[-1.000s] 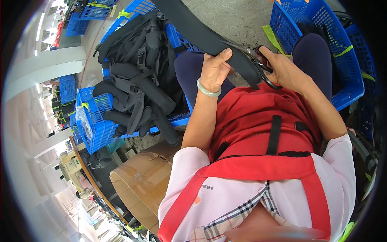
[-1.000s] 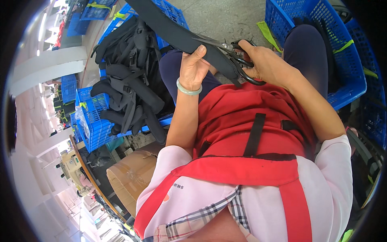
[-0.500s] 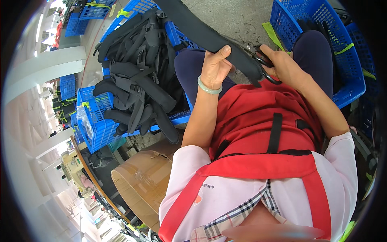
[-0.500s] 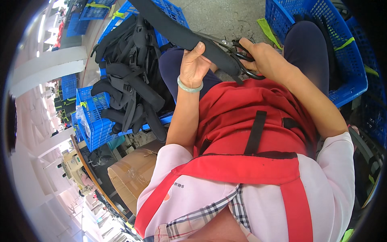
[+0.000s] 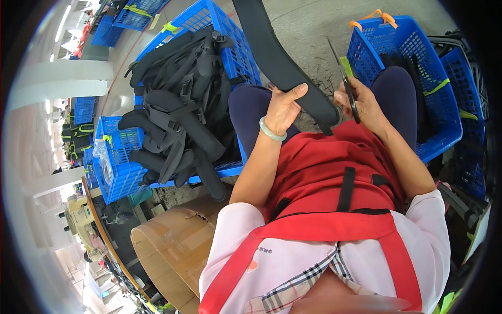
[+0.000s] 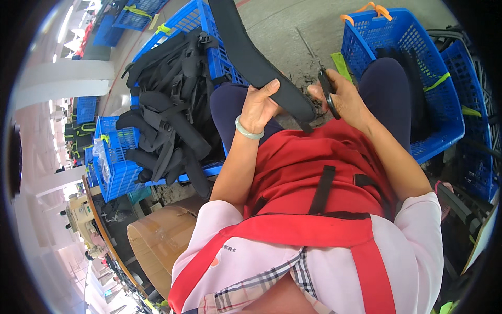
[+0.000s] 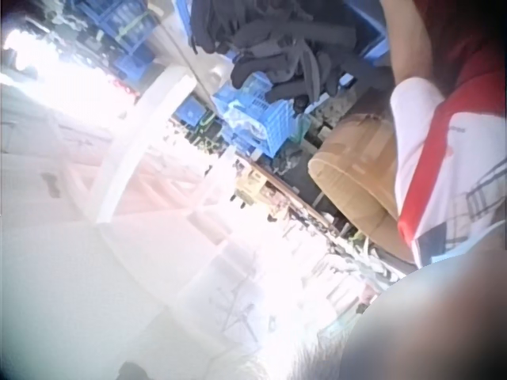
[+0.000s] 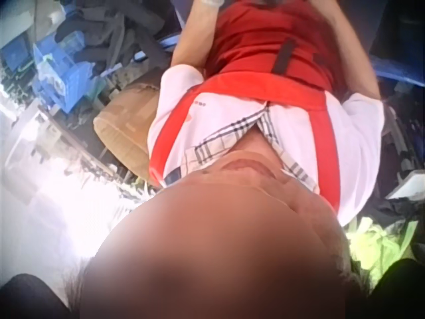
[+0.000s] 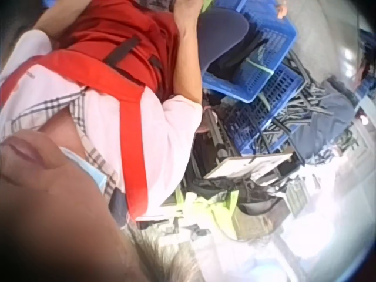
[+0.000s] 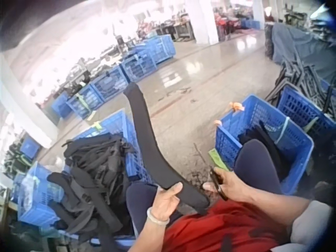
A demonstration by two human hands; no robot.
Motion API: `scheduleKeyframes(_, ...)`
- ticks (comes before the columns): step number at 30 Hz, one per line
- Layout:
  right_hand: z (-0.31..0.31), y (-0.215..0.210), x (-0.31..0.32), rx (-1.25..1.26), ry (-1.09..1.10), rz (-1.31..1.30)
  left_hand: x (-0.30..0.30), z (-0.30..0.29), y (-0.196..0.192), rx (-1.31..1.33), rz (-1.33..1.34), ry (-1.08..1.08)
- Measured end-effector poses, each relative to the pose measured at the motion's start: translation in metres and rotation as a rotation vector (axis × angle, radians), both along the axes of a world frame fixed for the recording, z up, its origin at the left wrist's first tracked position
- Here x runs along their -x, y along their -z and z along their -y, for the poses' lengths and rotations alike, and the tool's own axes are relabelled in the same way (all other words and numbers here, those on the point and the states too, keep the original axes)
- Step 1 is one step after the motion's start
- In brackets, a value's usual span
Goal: Trimming excess rubber or foam material from curved black components using scissors.
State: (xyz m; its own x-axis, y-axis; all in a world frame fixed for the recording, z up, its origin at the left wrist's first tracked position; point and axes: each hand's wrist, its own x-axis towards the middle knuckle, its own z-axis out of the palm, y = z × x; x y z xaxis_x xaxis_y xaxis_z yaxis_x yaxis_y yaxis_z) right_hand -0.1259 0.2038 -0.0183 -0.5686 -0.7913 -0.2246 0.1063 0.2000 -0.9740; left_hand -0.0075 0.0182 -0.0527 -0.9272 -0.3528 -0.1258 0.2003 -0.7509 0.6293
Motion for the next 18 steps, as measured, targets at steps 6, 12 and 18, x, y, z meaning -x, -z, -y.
scheduleKeyframes(6,-0.006,0.014,-0.012,0.035,-0.102,-0.119,-0.002,-0.019,0.003,0.409,0.363,0.187)
scheduleKeyframes(12,-0.058,-0.027,0.028,0.292,0.592,0.241,0.01,-0.007,-0.006,0.353,0.151,0.195)
scheduleKeyframes(18,-0.094,0.088,0.156,0.549,1.008,0.436,0.019,-0.018,0.014,0.408,0.184,0.389)
